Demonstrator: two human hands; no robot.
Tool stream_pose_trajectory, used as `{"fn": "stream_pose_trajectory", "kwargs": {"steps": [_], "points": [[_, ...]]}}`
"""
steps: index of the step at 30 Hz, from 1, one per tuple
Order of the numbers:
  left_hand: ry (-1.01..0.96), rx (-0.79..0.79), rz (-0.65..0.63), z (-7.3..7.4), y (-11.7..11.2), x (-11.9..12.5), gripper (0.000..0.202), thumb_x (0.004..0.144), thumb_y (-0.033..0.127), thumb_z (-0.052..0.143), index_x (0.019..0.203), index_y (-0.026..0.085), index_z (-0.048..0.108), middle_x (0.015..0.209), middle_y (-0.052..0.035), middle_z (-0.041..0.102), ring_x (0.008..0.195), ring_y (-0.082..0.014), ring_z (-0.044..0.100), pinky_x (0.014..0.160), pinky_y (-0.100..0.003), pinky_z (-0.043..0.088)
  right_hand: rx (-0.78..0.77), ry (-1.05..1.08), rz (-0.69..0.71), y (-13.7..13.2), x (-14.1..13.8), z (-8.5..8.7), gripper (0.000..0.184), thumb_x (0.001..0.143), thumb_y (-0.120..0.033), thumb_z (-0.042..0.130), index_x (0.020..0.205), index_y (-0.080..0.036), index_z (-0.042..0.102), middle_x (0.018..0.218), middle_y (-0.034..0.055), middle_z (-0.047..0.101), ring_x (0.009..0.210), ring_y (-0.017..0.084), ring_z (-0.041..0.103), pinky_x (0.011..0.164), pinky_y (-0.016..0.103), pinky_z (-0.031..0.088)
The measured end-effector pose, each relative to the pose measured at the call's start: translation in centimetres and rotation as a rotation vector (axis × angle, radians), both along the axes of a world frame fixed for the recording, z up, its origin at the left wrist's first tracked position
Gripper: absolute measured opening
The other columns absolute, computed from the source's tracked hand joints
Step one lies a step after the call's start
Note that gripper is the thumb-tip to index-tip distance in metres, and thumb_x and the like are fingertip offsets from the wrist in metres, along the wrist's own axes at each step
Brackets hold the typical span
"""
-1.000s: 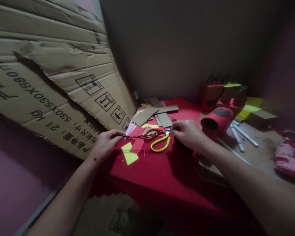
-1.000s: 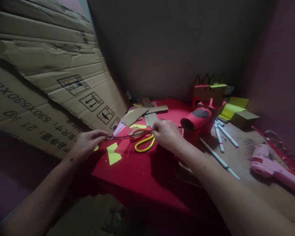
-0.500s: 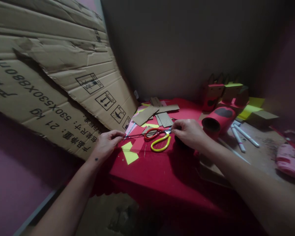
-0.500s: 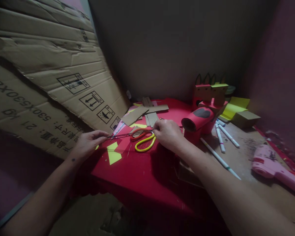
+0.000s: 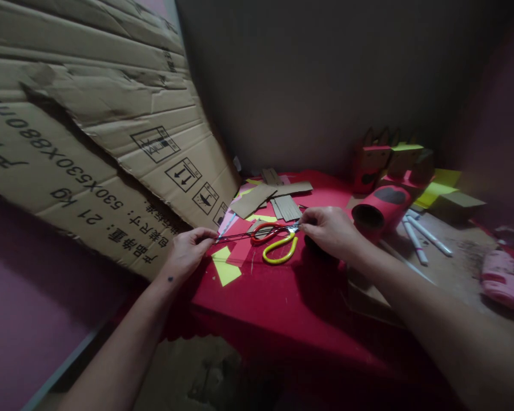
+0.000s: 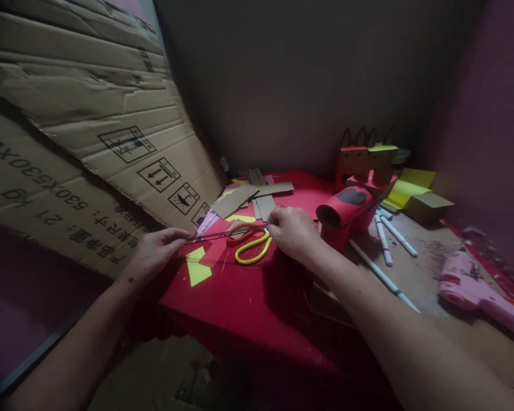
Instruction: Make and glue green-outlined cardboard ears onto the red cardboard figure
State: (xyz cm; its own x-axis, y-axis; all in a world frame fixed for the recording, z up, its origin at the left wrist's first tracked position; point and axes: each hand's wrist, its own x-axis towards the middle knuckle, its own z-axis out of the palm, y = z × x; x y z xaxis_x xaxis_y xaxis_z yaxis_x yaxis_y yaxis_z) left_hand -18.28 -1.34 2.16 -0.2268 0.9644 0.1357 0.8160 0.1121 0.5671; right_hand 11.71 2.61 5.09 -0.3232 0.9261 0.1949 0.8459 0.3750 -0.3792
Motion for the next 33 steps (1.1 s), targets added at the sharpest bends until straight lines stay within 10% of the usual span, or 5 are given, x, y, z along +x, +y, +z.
{"fn": "stream_pose_trajectory", "kwargs": {"steps": [19,25,33], "points": [[0.078,0.043,0.028,-0.3,-0.2,0.0,0.026,0.09,0.032,0.054,0.109,0.015,0.057,0.111,-0.0074,0.059,0.094,-0.0207,0.059,0.08,-0.039,0.051,0.046,0.567,0.031,-0.1,0.0,-1.4,0.014,0.087,-0.025,0.058,0.079,-0.013,0.06,0.068,-0.0037,0.057,0.055,0.008,0.053,0.052,0.023,0.046],[0.021,0.071,0.048,-0.3,-0.4,0.5,0.027,0.09,0.032,0.055,0.111,0.015,0.056,0.111,-0.0077,0.058,0.094,-0.0209,0.059,0.08,-0.04,0.051,0.082,0.828,0.043,0.1,-0.4,-1.8,0.004,0.074,-0.013,0.061,0.072,-0.015,0.059,0.087,0.0018,0.065,0.049,0.006,0.046,0.048,0.024,0.04],[-0.328,0.066,0.056,0.1,-0.5,1.7,0.029,0.089,0.031,0.055,0.113,0.015,0.055,0.113,-0.0082,0.057,0.096,-0.0215,0.059,0.08,-0.04,0.051,-0.282,1.208,0.222,-0.6,-0.9,-0.6,0.009,0.069,-0.016,0.06,0.064,-0.019,0.053,0.045,-0.0044,0.057,0.031,0.008,0.045,0.033,0.021,0.033]]}}
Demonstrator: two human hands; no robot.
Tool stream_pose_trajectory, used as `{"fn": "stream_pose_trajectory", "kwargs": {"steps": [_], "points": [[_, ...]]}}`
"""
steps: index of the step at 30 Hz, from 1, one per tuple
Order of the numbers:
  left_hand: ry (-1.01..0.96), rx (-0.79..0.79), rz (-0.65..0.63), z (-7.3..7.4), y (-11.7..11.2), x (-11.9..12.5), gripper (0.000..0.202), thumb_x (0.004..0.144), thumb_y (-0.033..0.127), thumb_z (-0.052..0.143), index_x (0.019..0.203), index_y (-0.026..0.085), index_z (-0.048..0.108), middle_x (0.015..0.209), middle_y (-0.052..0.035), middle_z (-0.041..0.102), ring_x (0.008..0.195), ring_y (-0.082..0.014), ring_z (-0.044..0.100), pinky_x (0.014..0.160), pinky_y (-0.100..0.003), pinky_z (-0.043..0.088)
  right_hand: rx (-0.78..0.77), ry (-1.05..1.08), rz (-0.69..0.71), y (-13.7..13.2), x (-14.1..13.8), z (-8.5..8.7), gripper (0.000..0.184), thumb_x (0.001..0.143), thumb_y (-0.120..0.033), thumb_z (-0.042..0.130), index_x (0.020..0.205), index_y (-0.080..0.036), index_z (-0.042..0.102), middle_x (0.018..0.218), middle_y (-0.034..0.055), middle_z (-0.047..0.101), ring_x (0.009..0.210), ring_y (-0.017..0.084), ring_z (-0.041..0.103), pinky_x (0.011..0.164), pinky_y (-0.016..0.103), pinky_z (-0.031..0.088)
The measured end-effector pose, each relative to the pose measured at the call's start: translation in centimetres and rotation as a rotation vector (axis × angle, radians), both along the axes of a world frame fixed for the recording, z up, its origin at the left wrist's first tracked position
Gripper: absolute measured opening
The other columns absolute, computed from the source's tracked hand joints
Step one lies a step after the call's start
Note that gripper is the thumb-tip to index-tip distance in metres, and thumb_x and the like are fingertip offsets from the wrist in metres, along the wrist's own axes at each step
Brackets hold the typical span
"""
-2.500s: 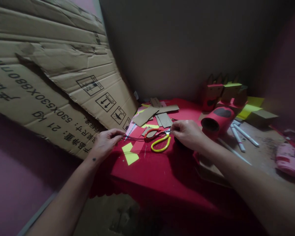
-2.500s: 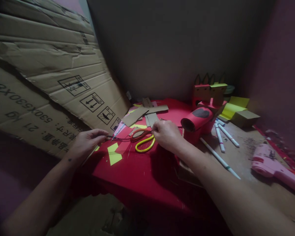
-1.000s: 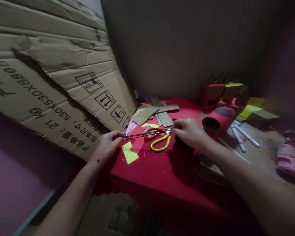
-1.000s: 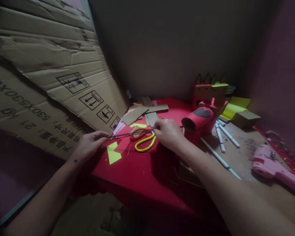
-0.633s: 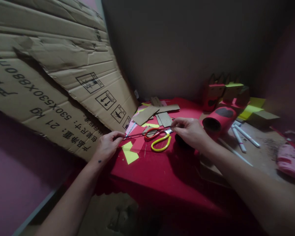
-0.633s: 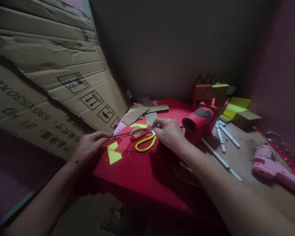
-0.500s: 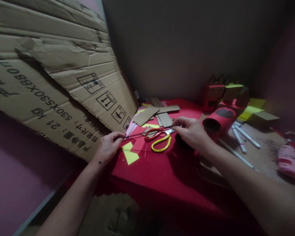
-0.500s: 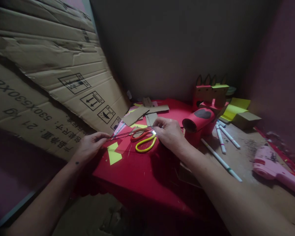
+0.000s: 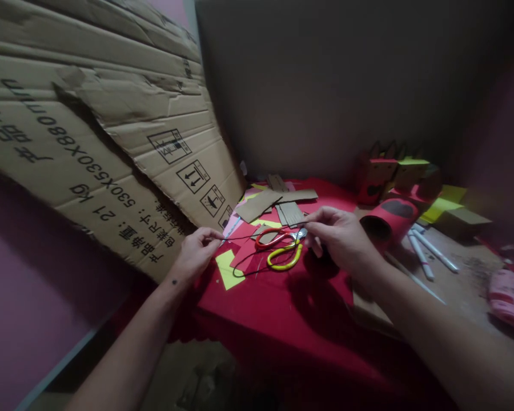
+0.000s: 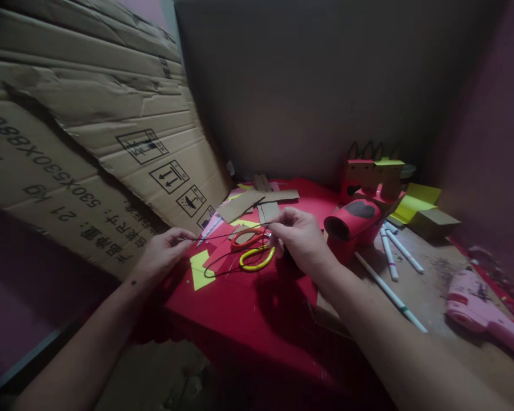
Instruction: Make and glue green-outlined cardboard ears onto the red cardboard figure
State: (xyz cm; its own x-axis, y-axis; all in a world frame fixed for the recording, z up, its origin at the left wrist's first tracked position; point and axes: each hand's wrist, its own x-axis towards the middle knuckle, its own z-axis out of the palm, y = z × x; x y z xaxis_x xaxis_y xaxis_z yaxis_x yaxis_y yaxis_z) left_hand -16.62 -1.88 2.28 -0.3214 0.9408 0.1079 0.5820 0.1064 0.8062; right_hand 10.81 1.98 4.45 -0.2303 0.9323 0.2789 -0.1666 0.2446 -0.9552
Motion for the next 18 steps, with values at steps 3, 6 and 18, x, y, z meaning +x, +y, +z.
{"fn": "stream_pose_trajectory", "kwargs": {"steps": [3,6,18], "points": [[-0.226,-0.023,-0.072,0.1,0.2,0.5,0.029,0.09,0.031,0.055,0.113,0.014,0.055,0.112,-0.0083,0.058,0.093,-0.0204,0.06,0.078,-0.039,0.052,-0.11,0.121,0.128,0.1,0.3,0.3,0.015,0.065,-0.016,0.064,0.061,-0.019,0.05,0.052,-0.0023,0.062,0.039,0.01,0.055,0.032,0.019,0.037],[-0.413,-0.022,-0.114,0.5,0.6,0.9,0.029,0.09,0.031,0.054,0.114,0.014,0.054,0.111,-0.0085,0.057,0.093,-0.0201,0.06,0.078,-0.039,0.052,-0.201,0.197,0.234,0.3,0.6,0.4,0.017,0.065,-0.015,0.065,0.063,-0.018,0.048,0.06,-0.0022,0.065,0.042,0.009,0.057,0.031,0.016,0.038],[-0.839,-0.066,-0.167,0.0,1.9,1.5,0.031,0.09,0.031,0.055,0.115,0.014,0.053,0.114,-0.0095,0.056,0.096,-0.0213,0.059,0.08,-0.04,0.051,-0.383,0.264,0.345,-0.4,0.8,1.2,0.018,0.055,-0.009,0.064,0.055,-0.017,0.048,0.058,0.0009,0.068,0.027,0.001,0.043,0.023,0.011,0.025]]}}
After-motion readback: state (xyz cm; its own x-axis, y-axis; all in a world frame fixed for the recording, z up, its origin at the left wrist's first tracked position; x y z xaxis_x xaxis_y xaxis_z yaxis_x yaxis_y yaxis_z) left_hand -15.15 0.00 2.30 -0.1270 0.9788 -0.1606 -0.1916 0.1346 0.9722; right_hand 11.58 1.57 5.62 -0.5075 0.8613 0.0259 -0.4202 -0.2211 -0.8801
